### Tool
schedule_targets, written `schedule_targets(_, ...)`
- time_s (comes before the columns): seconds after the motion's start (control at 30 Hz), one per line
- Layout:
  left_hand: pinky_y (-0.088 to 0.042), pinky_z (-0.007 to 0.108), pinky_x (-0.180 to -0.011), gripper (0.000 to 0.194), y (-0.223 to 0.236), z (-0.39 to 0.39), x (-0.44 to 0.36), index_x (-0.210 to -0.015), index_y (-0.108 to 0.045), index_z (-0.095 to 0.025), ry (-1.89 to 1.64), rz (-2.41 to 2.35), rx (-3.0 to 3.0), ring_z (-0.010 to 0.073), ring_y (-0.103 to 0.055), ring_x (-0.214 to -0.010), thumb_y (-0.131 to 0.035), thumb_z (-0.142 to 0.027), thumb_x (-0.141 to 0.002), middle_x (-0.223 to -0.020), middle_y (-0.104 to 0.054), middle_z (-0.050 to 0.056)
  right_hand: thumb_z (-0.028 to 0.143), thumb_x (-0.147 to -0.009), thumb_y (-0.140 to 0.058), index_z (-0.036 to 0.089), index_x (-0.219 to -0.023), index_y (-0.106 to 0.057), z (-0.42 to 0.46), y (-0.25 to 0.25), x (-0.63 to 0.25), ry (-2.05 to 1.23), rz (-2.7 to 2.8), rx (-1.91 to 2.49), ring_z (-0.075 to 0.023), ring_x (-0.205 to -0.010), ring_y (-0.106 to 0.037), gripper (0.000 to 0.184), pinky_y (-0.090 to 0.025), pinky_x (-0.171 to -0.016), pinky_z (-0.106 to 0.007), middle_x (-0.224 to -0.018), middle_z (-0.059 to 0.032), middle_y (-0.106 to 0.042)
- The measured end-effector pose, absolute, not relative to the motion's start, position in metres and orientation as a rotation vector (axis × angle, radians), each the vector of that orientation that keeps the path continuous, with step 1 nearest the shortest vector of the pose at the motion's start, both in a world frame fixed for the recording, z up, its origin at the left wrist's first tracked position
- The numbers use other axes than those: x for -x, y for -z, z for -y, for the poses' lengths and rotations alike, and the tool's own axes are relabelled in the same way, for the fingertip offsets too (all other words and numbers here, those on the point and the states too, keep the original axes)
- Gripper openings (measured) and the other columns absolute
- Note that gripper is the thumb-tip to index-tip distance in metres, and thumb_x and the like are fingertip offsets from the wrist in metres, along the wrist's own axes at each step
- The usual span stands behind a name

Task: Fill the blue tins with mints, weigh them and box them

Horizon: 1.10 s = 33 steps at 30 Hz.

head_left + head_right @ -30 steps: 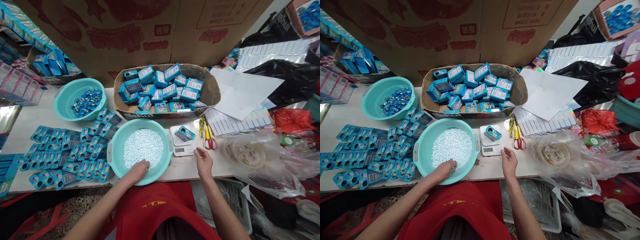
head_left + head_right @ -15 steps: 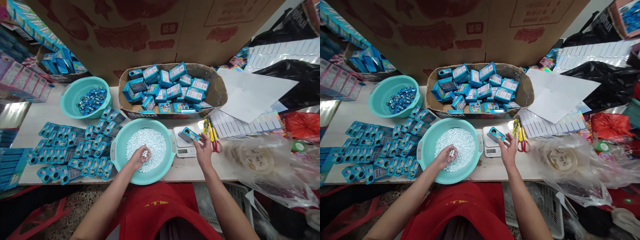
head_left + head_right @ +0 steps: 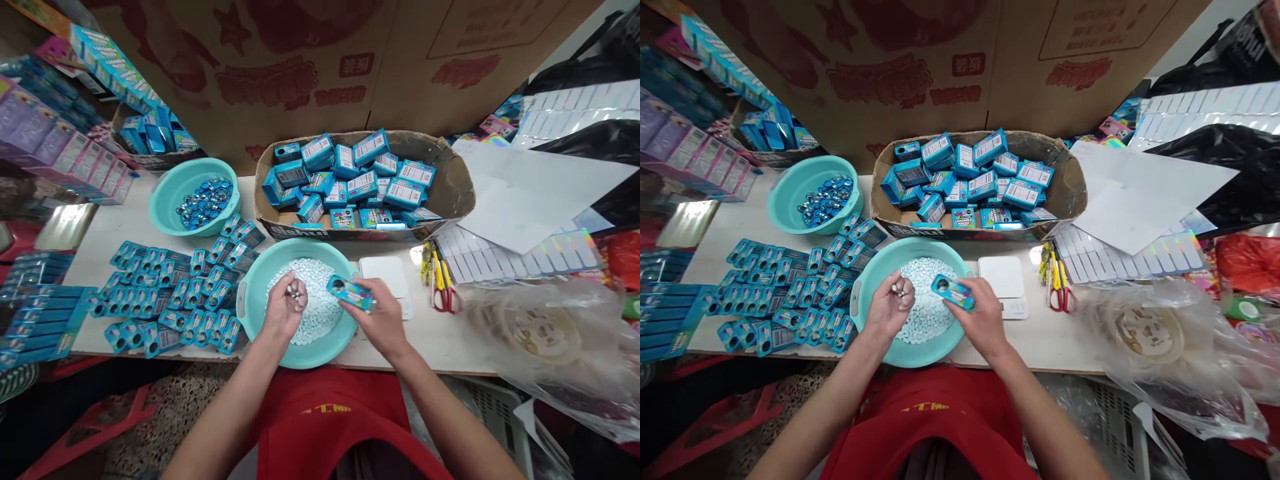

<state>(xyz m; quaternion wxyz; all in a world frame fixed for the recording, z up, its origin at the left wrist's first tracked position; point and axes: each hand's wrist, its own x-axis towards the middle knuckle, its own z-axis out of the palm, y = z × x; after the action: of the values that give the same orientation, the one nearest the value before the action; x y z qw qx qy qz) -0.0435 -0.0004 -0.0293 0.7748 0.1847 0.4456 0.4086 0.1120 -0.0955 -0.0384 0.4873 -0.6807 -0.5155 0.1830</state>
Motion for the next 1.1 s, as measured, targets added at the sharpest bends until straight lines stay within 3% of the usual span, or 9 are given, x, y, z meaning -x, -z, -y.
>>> schedule_targets(0.13, -0.042, 0.021, -0.052, 0.024, 0.014, 0.008, 0.033, -0.059, -0.051, -0.016, -1.101, -0.909, -0.665, 0.0093, -0.053, -0.053, -0.062, -0.029, -0.075, -0.054, -0.050, -0.003, 0.032, -0.079, -0.067, 0.023, -0.102, -0.058, 0.088, 0.054, -0.076, -0.518, 1.423, 1.633, -0.0228, -0.086, -0.059, 0.027, -0.048, -0.074, -0.035, -0.090, -0.0052, -0.062)
schedule_targets(0.27, -0.047, 0.026, -0.069, 0.025, 0.024, 0.012, 0.032, -0.059, -0.054, -0.015, -1.179, -1.013, -0.827, 0.0129, -0.060, -0.064, -0.060, -0.031, -0.078, -0.056, -0.054, -0.001, 0.028, -0.078, -0.066, 0.022, -0.101, -0.058, 0.086, 0.059, -0.063, -0.528, 1.486, 1.666, -0.0239, -0.085, -0.058, 0.025, -0.047, -0.073, -0.036, -0.090, -0.0056, -0.062)
schedule_targets(0.7, -0.050, 0.031, -0.068, 0.023, 0.027, 0.005, 0.050, -0.078, -0.051, -0.019, -1.161, -1.097, -0.875, 0.0141, -0.060, -0.061, -0.054, -0.042, -0.079, -0.066, -0.057, -0.002, 0.033, -0.075, -0.070, 0.023, -0.098, -0.061, 0.094, 0.050, -0.071, -0.624, 1.282, 1.617, -0.0215, -0.087, -0.061, 0.027, -0.050, -0.074, -0.034, -0.091, -0.0046, -0.063)
schedule_targets(0.8, -0.048, 0.033, -0.075, 0.023, 0.051, -0.008, 0.083, -0.081, -0.054, -0.019, -0.818, -1.344, -1.321, 0.0185, -0.061, -0.075, -0.052, -0.042, -0.081, -0.077, -0.061, 0.002, 0.042, -0.072, -0.071, 0.023, -0.097, -0.062, 0.105, 0.039, -0.097, -0.550, 1.063, 1.681, -0.0200, -0.083, -0.061, 0.033, -0.051, -0.073, -0.032, -0.092, -0.0040, -0.064)
schedule_targets(0.93, -0.039, 0.041, -0.090, 0.019, 0.084, -0.007, 0.118, -0.091, -0.060, -0.015, 0.107, -1.534, -2.134, 0.0298, -0.053, -0.104, -0.054, -0.029, -0.080, -0.102, -0.061, 0.014, 0.049, -0.065, -0.073, 0.020, -0.097, -0.063, 0.111, 0.049, -0.144, -0.321, 0.719, 1.860, -0.0202, -0.079, -0.060, 0.045, -0.050, -0.074, -0.034, -0.089, -0.0038, -0.065)
schedule_targets(1.0, -0.038, 0.043, -0.090, 0.026, 0.095, 0.004, 0.119, -0.099, -0.059, -0.012, 0.463, -1.519, -2.279, 0.0338, -0.049, -0.109, -0.056, -0.027, -0.078, -0.109, -0.058, 0.019, 0.049, -0.062, -0.073, 0.018, -0.097, -0.063, 0.107, 0.067, -0.164, -0.272, 0.662, 1.897, -0.0211, -0.082, -0.060, 0.048, -0.049, -0.078, -0.036, -0.090, -0.0047, -0.065)
schedule_targets(1.1, -0.039, 0.040, -0.084, 0.031, 0.106, 0.021, 0.108, -0.106, -0.056, -0.014, 0.678, -1.395, -2.264, 0.0330, -0.051, -0.107, -0.056, -0.023, -0.076, -0.113, -0.055, 0.020, 0.051, -0.061, -0.071, 0.017, -0.095, -0.064, 0.098, 0.097, -0.181, -0.294, 0.662, 1.915, -0.0225, -0.087, -0.059, 0.049, -0.047, -0.083, -0.039, -0.093, -0.0066, -0.065)
